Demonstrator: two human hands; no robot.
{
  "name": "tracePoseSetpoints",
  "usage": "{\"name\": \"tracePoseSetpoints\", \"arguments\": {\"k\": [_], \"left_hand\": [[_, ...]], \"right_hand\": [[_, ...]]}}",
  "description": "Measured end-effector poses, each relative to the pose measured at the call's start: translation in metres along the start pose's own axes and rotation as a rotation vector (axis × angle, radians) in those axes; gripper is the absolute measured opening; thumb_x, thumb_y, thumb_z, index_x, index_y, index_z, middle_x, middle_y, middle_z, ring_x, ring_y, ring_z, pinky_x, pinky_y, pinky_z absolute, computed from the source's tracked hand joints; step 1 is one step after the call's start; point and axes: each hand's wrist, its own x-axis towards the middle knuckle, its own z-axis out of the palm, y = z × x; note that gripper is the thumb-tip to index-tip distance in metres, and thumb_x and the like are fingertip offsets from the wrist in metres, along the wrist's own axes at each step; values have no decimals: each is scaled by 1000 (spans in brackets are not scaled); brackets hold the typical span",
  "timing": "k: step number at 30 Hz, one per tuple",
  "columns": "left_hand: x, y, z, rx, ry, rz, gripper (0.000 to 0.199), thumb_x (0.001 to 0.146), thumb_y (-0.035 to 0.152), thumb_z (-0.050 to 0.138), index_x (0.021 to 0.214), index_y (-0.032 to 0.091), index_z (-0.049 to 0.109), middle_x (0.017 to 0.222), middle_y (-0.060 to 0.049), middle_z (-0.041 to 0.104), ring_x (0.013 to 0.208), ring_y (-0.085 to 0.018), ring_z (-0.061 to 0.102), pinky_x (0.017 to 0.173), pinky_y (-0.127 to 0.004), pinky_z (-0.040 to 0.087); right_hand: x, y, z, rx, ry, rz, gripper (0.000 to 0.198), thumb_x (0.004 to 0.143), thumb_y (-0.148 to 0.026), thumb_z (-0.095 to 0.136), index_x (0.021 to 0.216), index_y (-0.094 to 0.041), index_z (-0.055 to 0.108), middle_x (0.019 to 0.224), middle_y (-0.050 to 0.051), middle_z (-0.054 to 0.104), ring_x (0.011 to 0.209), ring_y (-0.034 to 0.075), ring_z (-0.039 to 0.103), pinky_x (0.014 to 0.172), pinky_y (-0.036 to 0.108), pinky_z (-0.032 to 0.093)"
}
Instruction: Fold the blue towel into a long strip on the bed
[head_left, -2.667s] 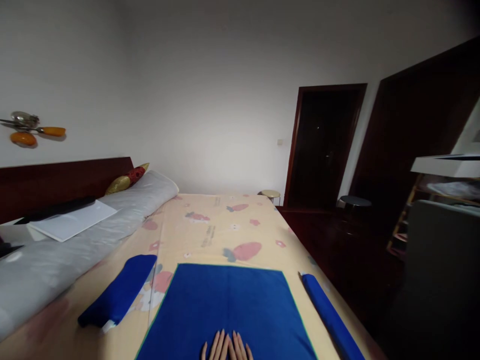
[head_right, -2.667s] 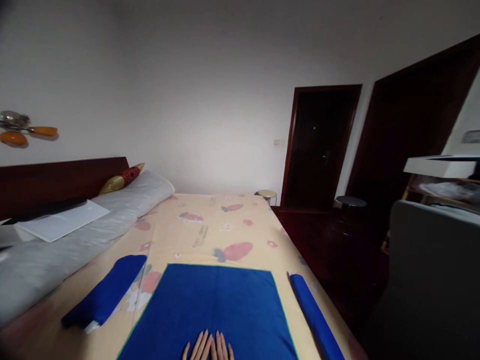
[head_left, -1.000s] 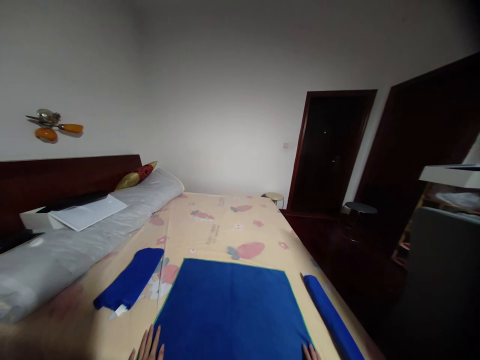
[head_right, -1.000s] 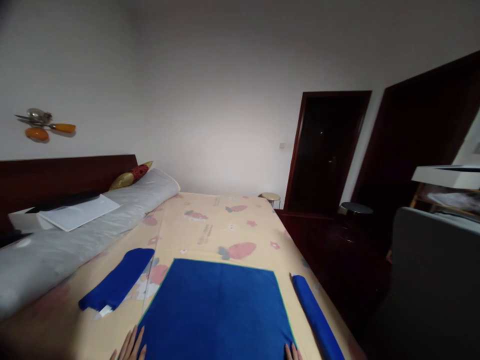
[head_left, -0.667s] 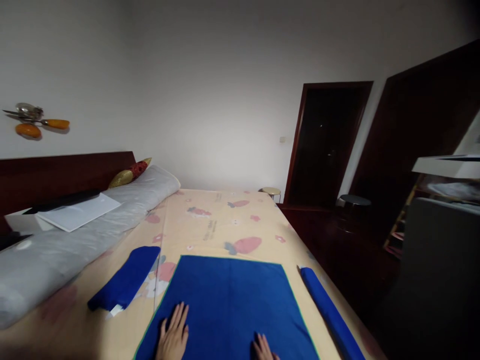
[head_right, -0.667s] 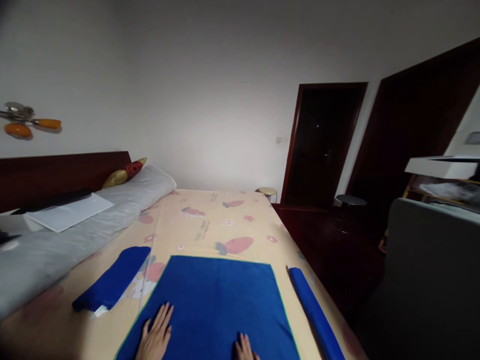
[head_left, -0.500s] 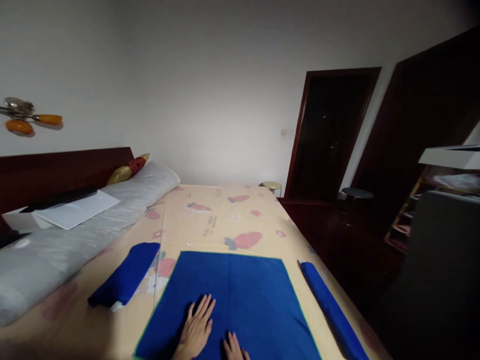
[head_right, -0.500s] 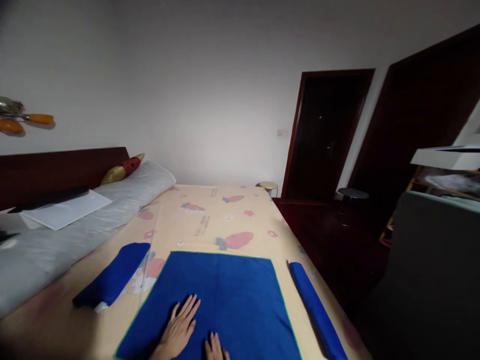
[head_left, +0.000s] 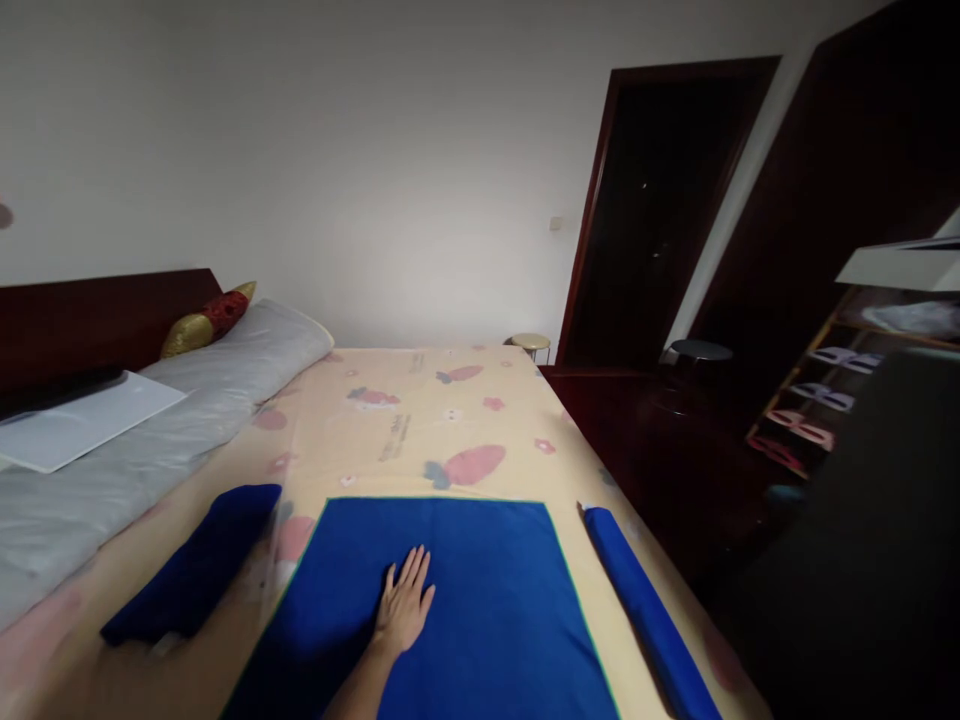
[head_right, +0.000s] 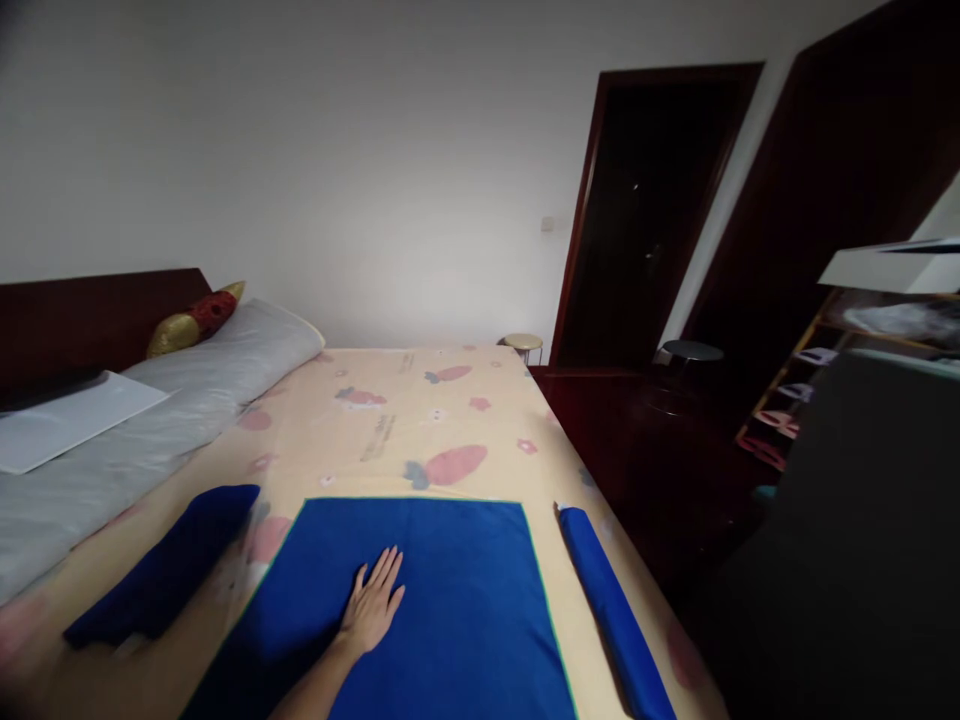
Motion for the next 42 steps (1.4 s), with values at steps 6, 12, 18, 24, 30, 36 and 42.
{"name": "tracePoseSetpoints", "arguments": {"k": [6,12,18,24,30,36,42], "left_hand": [[63,-12,1,42,2,-35,56,95,44,30,149,30,22,159,-6,28,148,-27,15,116,-55,20],[116,-14,-2,46,36,-22,52,87,46,55,133,25,46,150,-9,40,133,-30,40,112,-60,30],[143,-7,-10,51,79,-46,43,88,42,57,126,23,53,137,-9,52,121,-25,52,102,-53,45],[156,-5,-20,75,99,-71,39,88,41,56,122,22,55,131,-8,56,114,-23,56,97,-49,49],[163,-4,-28,88,83,-60,38,88,42,56,120,22,56,130,-8,57,113,-23,56,97,-49,49],[165,0,-34,81,57,-81,39,88,42,57,121,21,55,130,-8,57,113,-23,57,96,-49,49],[166,6,-48,69,8,-92,40,87,41,57,122,21,55,131,-8,56,115,-24,56,97,-50,49]], "right_hand": [[144,22,4,13,54,51,39,93,-44,40,131,-36,50,144,-7,47,133,33,40,99,57,44],[215,48,12,23,91,43,48,91,-57,37,133,-38,47,132,-9,57,130,39,43,101,62,42],[244,75,15,61,130,-9,50,92,-59,29,130,-36,51,131,-10,57,123,34,51,91,52,51],[258,88,23,106,167,-25,62,88,-69,15,137,-42,41,135,-10,55,116,33,57,79,49,56],[266,91,28,135,206,-3,50,91,-60,27,123,-38,57,119,-11,64,114,32,58,82,51,54],[262,89,13,153,219,-10,60,91,-64,15,123,-37,57,116,-9,65,111,32,60,79,50,56],[256,77,-37,180,206,-50,54,93,-60,19,120,-36,59,110,-10,66,110,30,61,78,48,56]]}}
